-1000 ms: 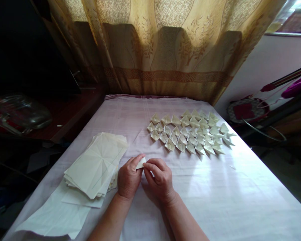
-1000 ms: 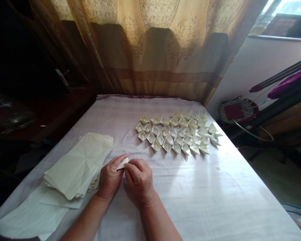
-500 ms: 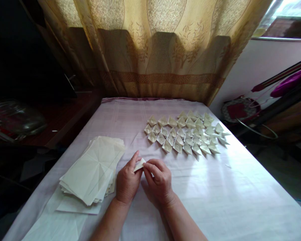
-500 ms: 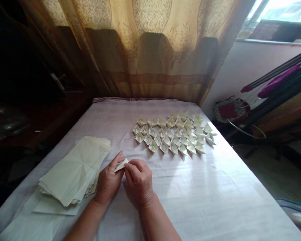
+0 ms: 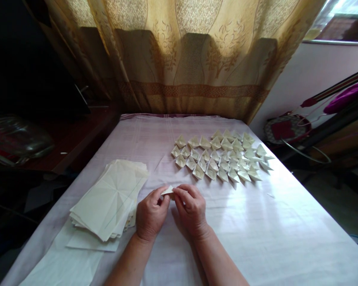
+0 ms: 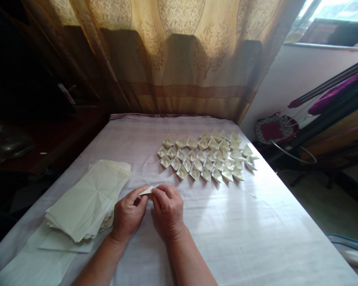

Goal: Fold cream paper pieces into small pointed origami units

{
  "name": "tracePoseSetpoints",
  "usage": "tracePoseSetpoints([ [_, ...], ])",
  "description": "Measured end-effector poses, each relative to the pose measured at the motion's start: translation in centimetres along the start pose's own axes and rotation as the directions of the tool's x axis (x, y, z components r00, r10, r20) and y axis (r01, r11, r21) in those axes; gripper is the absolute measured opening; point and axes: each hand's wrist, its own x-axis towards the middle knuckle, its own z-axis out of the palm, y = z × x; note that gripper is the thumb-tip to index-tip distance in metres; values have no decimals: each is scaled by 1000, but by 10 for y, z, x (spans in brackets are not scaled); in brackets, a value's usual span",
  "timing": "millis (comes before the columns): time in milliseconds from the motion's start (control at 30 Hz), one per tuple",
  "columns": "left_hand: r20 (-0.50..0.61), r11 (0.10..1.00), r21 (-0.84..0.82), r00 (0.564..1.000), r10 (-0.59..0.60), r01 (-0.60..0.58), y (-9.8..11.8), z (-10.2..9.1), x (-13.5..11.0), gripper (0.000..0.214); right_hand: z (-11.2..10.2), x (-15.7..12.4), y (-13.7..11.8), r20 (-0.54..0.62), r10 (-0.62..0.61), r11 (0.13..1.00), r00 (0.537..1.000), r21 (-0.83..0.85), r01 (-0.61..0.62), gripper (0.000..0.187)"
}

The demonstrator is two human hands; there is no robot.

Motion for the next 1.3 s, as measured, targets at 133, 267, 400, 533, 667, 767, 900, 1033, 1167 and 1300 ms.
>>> tracePoseSetpoints([
  [133,-4,993,-31,994,-111,111,-1,-1,5,23,1,0,1,35,46,999,998,-27,-45,22],
  [267,-27,963,-72,964,-263,261,-5,-1,9,27,2,-2,-3,108,231,971,967,-81,-223,32],
  [400,-29,956,-83,958,-285,281,-8,0,9,28,3,-3,-5,132,363,922,922,-193,-336,12],
  [533,-55,988,-73,988,-142,138,-9,1,9,27,6,-4,-1,91,376,918,922,-174,-357,25],
  [667,-51,999,-21,998,26,-27,-8,1,8,28,7,-4,4,29,406,910,913,-104,-401,28],
  [767,-32,998,21,997,66,-66,-7,1,7,28,7,-3,3,2,377,923,926,-87,-375,28],
  [900,-13,995,58,996,85,-84,-7,2,5,29,6,-3,-1,13,266,961,964,-83,-264,26],
  [1033,12,997,52,998,60,-60,-7,2,5,34,6,-3,-2,38,204,979,978,-13,-203,18],
  [1167,70,1000,-11,997,-19,20,-6,0,7,36,7,-4,-4,46,166,984,985,54,-168,15],
  [1300,153,985,-97,980,-130,146,-4,-5,11,38,6,-3,-10,52,129,987,990,88,-133,18],
])
